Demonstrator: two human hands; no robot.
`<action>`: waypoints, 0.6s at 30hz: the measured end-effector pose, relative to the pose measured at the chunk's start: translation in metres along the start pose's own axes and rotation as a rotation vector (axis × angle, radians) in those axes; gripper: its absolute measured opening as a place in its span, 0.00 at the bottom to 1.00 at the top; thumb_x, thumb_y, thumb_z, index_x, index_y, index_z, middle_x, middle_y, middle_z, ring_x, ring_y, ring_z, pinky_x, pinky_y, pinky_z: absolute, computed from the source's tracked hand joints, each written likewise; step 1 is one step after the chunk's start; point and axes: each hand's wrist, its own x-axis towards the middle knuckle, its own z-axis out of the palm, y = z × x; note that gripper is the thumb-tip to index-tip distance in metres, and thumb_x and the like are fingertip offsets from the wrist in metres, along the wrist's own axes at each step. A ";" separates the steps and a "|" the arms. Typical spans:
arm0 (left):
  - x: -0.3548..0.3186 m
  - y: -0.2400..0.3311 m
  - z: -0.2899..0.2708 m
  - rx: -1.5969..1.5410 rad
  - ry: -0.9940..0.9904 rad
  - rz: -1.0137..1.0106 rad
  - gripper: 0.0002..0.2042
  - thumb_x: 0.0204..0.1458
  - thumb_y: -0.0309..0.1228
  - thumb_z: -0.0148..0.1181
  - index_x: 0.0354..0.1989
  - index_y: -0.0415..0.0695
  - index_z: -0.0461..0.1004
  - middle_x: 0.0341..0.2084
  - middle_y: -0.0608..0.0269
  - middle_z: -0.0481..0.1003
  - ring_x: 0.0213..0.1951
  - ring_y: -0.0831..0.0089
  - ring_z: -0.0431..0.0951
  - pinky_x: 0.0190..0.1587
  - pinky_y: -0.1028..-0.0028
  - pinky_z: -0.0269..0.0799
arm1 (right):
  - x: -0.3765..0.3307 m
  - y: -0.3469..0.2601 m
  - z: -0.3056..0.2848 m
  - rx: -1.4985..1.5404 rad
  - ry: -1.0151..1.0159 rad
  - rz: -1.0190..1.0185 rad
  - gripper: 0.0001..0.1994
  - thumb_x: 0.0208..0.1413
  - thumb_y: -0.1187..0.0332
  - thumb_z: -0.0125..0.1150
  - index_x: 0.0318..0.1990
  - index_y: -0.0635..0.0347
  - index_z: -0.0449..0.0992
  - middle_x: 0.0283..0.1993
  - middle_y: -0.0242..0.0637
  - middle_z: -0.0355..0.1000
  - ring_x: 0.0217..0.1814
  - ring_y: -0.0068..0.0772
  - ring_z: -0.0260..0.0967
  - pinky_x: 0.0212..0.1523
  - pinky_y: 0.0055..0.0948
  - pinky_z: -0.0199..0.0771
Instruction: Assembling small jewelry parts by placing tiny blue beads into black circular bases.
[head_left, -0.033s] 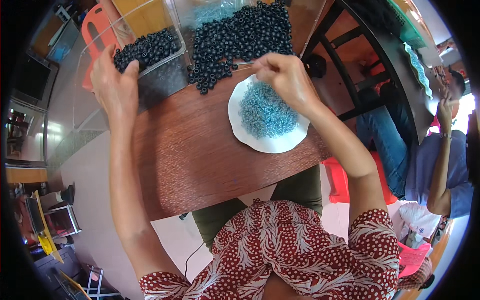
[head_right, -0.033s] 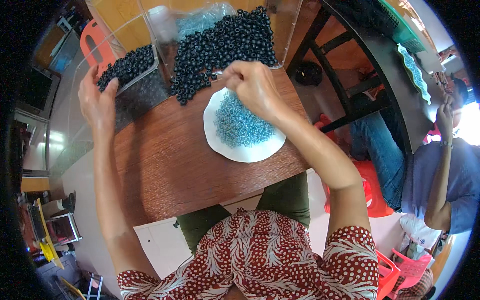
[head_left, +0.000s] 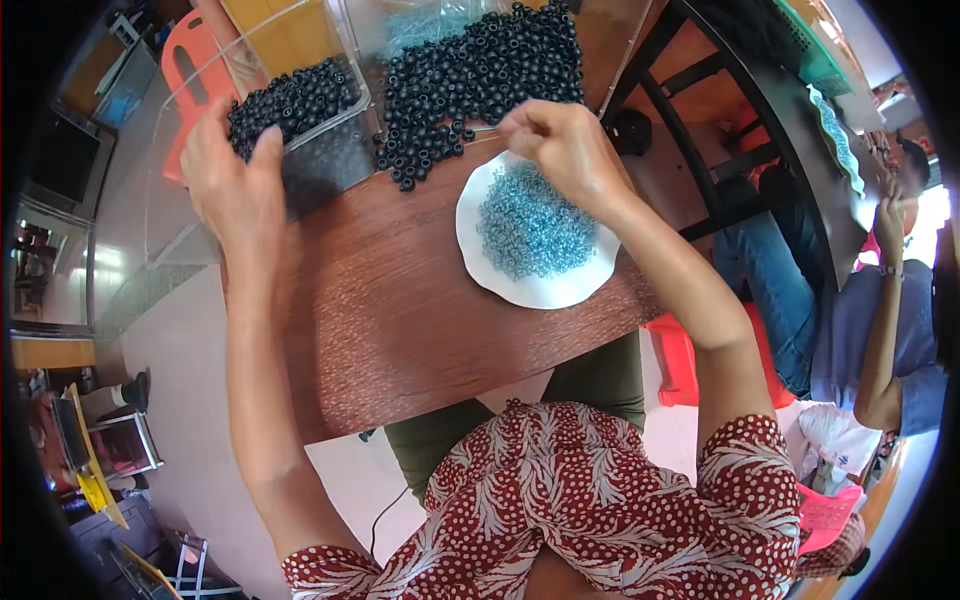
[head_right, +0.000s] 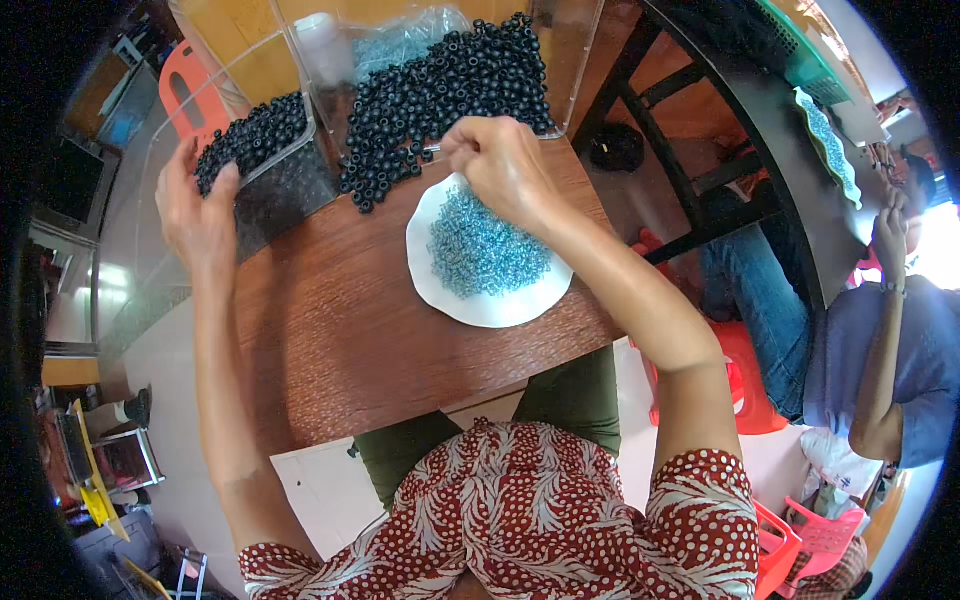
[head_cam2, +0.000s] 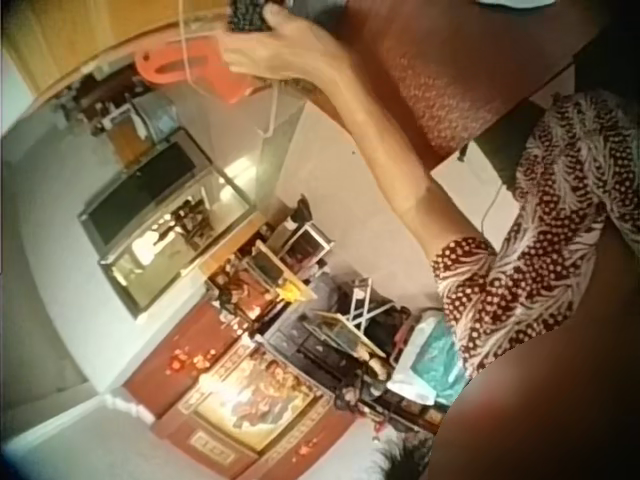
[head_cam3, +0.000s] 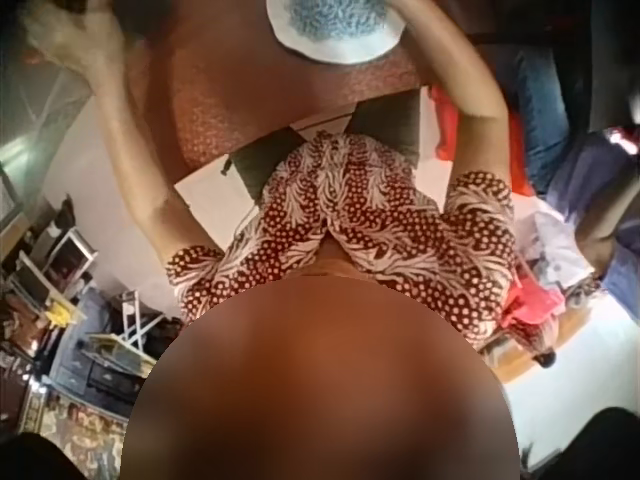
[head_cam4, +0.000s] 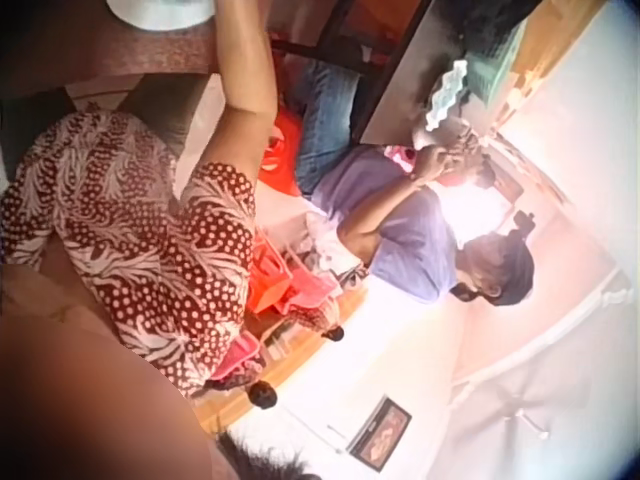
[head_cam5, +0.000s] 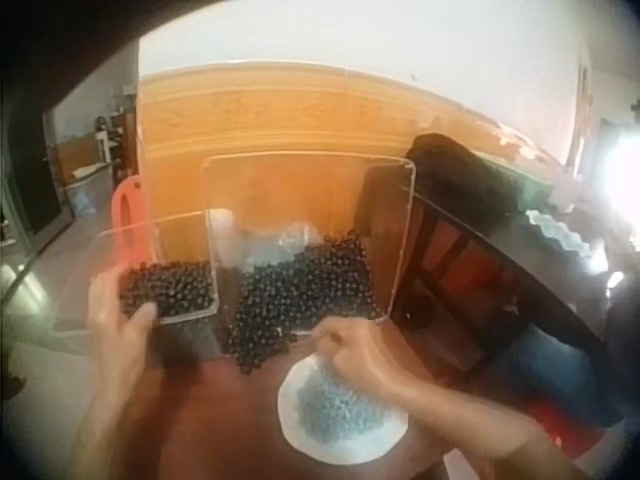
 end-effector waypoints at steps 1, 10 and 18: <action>-0.012 0.016 -0.006 -0.083 0.071 0.084 0.19 0.41 0.25 0.61 0.44 0.37 0.70 0.40 0.55 0.72 0.41 0.66 0.72 0.45 0.69 0.66 | 0.010 0.011 0.006 -0.078 0.036 -0.058 0.09 0.44 0.75 0.59 0.35 0.66 0.76 0.25 0.38 0.73 0.29 0.26 0.70 0.31 0.25 0.68; -0.113 0.064 -0.013 -0.880 -0.412 -0.449 0.14 0.45 0.20 0.58 0.42 0.37 0.70 0.37 0.63 0.70 0.37 0.76 0.69 0.38 0.80 0.66 | 0.053 0.037 0.056 -0.609 -0.102 -0.107 0.06 0.39 0.71 0.60 0.26 0.64 0.77 0.29 0.52 0.73 0.37 0.50 0.72 0.37 0.43 0.71; -0.134 0.066 -0.007 -1.004 -0.506 -0.644 0.12 0.49 0.22 0.56 0.43 0.35 0.70 0.37 0.63 0.70 0.36 0.80 0.69 0.39 0.82 0.65 | 0.063 0.040 0.060 -0.659 -0.157 -0.065 0.08 0.40 0.67 0.63 0.28 0.60 0.76 0.30 0.48 0.74 0.37 0.49 0.72 0.37 0.42 0.70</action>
